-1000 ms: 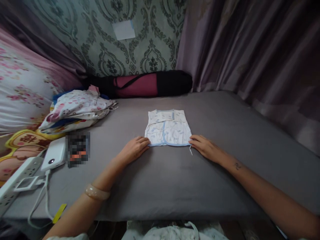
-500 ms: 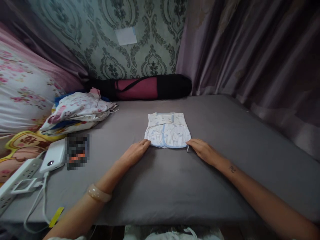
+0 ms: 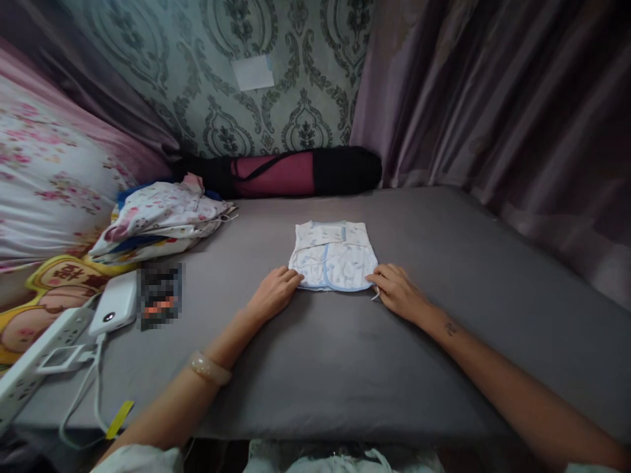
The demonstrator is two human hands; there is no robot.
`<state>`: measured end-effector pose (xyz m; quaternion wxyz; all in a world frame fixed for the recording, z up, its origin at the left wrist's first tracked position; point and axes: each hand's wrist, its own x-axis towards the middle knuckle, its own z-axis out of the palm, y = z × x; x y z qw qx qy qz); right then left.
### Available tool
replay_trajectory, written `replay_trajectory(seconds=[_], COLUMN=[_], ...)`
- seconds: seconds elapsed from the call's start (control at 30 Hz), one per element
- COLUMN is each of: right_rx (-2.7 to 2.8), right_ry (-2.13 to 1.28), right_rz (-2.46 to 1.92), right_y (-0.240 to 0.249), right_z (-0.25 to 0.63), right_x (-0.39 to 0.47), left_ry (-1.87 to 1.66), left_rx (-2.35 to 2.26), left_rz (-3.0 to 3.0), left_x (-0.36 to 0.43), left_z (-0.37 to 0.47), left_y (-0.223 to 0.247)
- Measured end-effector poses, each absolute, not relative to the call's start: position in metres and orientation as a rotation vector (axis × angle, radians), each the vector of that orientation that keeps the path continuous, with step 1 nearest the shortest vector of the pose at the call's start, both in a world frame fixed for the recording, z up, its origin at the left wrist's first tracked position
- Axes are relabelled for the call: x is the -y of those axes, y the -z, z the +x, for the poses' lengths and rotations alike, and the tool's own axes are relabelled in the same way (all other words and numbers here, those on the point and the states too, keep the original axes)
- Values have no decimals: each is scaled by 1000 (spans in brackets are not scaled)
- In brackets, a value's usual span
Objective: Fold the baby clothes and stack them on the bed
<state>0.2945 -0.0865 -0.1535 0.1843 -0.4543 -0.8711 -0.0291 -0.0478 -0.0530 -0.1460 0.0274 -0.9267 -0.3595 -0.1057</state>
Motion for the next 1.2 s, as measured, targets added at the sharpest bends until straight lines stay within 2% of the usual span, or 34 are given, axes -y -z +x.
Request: replay_trajectory(seconds=[0.1,0.33,0.77,0.87,1.03,1.2], right_rx=[2483,2559,2624,2619,2453,2237], right_ry=[98,-206,-201,-244,-231,-105], right_rz=[-1216,-1131,-1079,-1070,-1205,-1344], right_y=[156,162,120,117,112,111], right_z=[294,305,309,310,303,288], right_x=[79,70,120,126,103,68], left_ry=[326,400,450,509,959,1334], left_rx=[1076,960,918,1051,1505,1647], left_rz=[-2862,-3154,-3274,-3272,-2914,-2586], left_x=[47,38,84,92,70,35], left_z=[-48,-62,-66,-64,-45,-19], left_y=[143,140,106,109,123,134])
